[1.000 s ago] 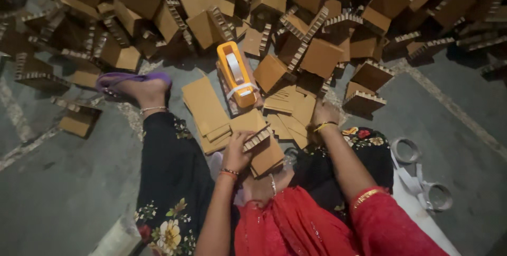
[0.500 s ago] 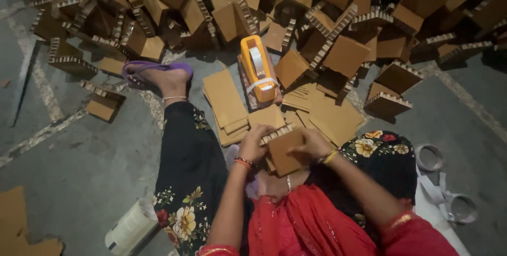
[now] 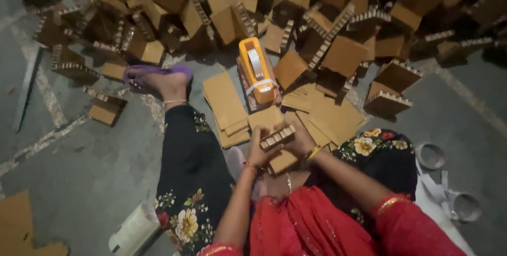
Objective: The person sits on the floor and assembles small cardboard boxes by folding flaps and securing them with adhesive tape. They repeatedly pick up flat cardboard pieces, fold them into box shapes, and use a tape dispenser to seal the edges.
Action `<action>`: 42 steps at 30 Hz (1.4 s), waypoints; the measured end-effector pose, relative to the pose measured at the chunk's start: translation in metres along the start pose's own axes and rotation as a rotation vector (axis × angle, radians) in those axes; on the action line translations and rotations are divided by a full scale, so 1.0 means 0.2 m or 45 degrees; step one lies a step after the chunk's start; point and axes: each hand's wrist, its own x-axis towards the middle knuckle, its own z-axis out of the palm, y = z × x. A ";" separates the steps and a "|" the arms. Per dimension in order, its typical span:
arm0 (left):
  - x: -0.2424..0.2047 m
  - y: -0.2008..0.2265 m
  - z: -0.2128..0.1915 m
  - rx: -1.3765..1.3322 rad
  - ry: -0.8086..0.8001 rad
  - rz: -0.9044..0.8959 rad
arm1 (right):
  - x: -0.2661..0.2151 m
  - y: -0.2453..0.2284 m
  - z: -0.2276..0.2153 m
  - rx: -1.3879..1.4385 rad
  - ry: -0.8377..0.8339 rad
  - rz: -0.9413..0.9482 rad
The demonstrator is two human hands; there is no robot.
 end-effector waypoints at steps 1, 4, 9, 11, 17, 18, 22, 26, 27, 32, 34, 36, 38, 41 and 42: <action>0.02 0.02 0.01 -0.069 0.054 0.037 | 0.00 -0.03 0.01 0.117 -0.034 0.018; 0.00 0.11 -0.01 -0.190 0.041 -0.073 | -0.02 -0.11 0.00 0.135 -0.080 0.196; 0.08 0.25 -0.12 0.256 0.038 0.129 | 0.07 -0.04 0.03 -0.015 -0.016 0.007; 0.09 0.28 -0.14 0.229 0.063 0.101 | 0.12 0.02 0.04 -0.244 0.076 -0.292; 0.16 0.32 -0.14 0.376 0.266 0.318 | 0.42 0.11 -0.04 0.535 -0.320 -0.247; 0.18 0.32 -0.17 0.346 0.246 0.193 | 0.46 0.12 -0.07 0.470 -0.413 -0.178; 0.25 0.29 -0.29 0.172 0.140 -0.026 | 0.63 0.12 -0.20 0.719 -0.381 -0.045; 0.29 0.29 -0.27 0.369 0.043 0.083 | 0.90 0.20 -0.12 0.290 -0.020 0.481; 0.28 0.31 -0.27 0.355 0.024 0.076 | 0.91 0.21 -0.08 0.108 -0.041 0.364; 0.29 0.35 -0.28 0.294 0.014 0.078 | 0.72 0.10 -0.04 0.161 -0.059 0.096; 0.27 0.36 -0.27 0.288 0.007 -0.032 | 0.44 0.04 -0.04 0.290 -0.134 -0.024; 0.29 0.36 -0.26 0.277 0.040 -0.026 | 0.18 0.02 0.02 0.200 -0.007 0.379; 0.28 0.34 -0.24 0.264 0.099 0.059 | 0.15 0.09 0.04 0.209 -0.038 0.535; 0.29 0.33 -0.23 0.345 0.066 0.031 | 0.25 0.16 0.03 -0.357 -0.155 0.697; 0.29 0.34 -0.23 0.251 0.031 0.010 | 0.30 0.16 0.00 -0.649 -0.199 0.723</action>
